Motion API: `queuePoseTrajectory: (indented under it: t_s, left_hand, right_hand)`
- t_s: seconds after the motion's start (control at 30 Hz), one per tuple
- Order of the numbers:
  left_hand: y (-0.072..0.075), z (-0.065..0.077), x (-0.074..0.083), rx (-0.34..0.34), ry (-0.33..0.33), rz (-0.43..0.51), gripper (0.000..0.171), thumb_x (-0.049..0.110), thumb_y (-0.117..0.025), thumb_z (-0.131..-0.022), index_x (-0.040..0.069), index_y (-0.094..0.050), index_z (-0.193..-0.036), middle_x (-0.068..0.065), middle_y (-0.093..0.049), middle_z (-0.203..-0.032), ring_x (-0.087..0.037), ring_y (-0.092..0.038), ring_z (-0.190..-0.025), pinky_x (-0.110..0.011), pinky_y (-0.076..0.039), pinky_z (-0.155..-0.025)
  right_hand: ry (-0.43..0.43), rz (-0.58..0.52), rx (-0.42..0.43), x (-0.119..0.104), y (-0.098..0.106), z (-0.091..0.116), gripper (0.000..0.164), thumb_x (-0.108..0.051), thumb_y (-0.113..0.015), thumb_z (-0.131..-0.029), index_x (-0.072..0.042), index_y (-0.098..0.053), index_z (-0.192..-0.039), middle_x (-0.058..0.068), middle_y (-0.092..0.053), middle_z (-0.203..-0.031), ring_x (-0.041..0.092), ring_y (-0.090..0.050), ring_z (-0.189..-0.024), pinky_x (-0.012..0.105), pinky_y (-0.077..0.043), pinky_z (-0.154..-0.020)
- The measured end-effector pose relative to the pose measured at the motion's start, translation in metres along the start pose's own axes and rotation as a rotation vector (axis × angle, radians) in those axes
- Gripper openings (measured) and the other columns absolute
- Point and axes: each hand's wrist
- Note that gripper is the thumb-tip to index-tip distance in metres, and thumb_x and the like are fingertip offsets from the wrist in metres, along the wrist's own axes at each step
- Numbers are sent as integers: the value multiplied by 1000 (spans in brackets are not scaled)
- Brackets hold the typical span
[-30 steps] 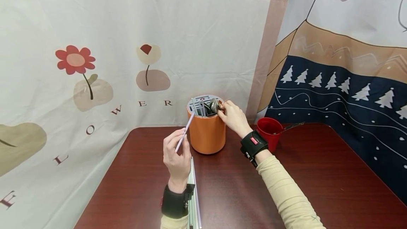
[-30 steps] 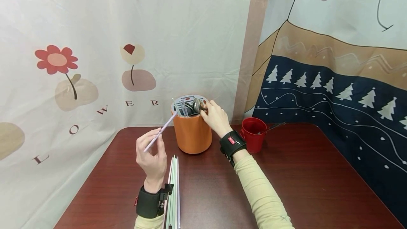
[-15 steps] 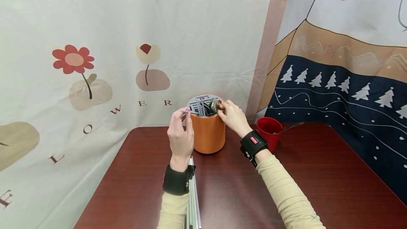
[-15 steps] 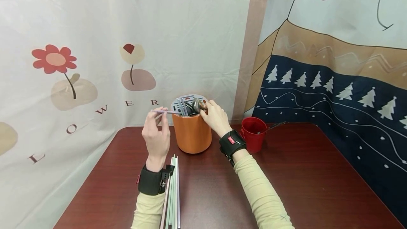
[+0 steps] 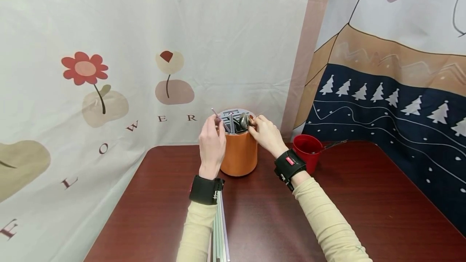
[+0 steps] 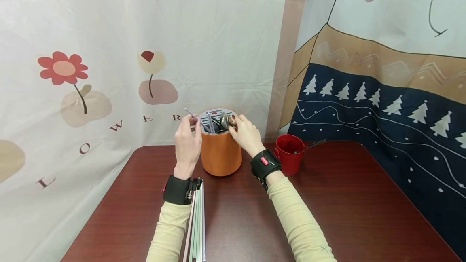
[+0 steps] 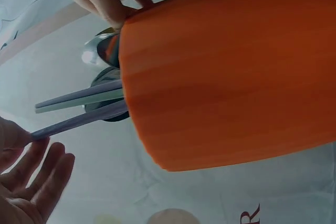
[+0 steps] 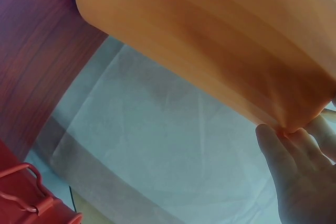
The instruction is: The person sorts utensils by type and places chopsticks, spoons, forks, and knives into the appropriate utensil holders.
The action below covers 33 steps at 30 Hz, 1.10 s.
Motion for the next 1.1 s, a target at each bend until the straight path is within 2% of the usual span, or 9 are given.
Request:
queuePoseTrajectory:
  t_s: [0.13, 0.3, 0.57, 0.73, 0.93, 1.1]
  left_hand:
    - [-3, 0, -4, -58, 32, -55, 22, 11, -52, -96, -2, -59, -112, -17, -67, -97, -29, -61, -84, -38, -52, -67]
    - [-5, 7, -8, -131, 71, -61, 23, 12, -51, -97, 0, -61, -113, -15, -67, -102, -31, -60, -91, -39, -51, -72]
    - [-2, 22, -12, -165, 122, -72, 21, 14, -54, -95, 1, -62, -110, -14, -65, -100, -30, -62, -89, -41, -52, -73]
    - [4, 37, -17, -220, 150, -115, 19, 14, -56, -94, 2, -63, -107, -12, -65, -93, -29, -63, -81, -40, -51, -68]
    - [15, 59, -26, -341, 238, -165, 16, 13, -58, -92, 3, -63, -104, -11, -65, -90, -27, -63, -77, -40, -51, -65]
    - [23, 75, -36, -405, 288, -199, 12, 12, -60, -90, 5, -64, -99, -8, -66, -87, -26, -64, -76, -40, -51, -64]
  right_hand:
    - [2, -1, 7, 0, -1, 0, 24, -26, -56, -92, -8, -65, -105, 5, -57, -99, 27, -59, -81, 40, -49, -67]
    - [-8, 1, -4, -1, -1, 0, 23, -26, -56, -93, -9, -65, -105, 5, -56, -98, 26, -58, -79, 37, -47, -66]
    - [-15, 4, 3, -2, -2, 0, 22, -27, -56, -93, -9, -65, -104, 5, -56, -96, 26, -58, -79, 36, -46, -64]
    - [-11, 6, 7, -3, -1, 0, 21, -26, -56, -93, -9, -64, -103, 5, -56, -97, 26, -58, -79, 37, -47, -66]
    - [2, 7, 14, -2, -2, 0, 20, -26, -56, -92, -9, -63, -101, 5, -57, -99, 26, -59, -80, 39, -48, -67]
    - [-8, 4, 11, -1, -2, 0, 21, -27, -56, -92, -10, -63, -102, 5, -57, -100, 27, -59, -81, 39, -49, -68]
Point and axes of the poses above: each hand's wrist, its own z-axis away from the middle knuckle, its own y-axis out of the back of the hand, x = y × z
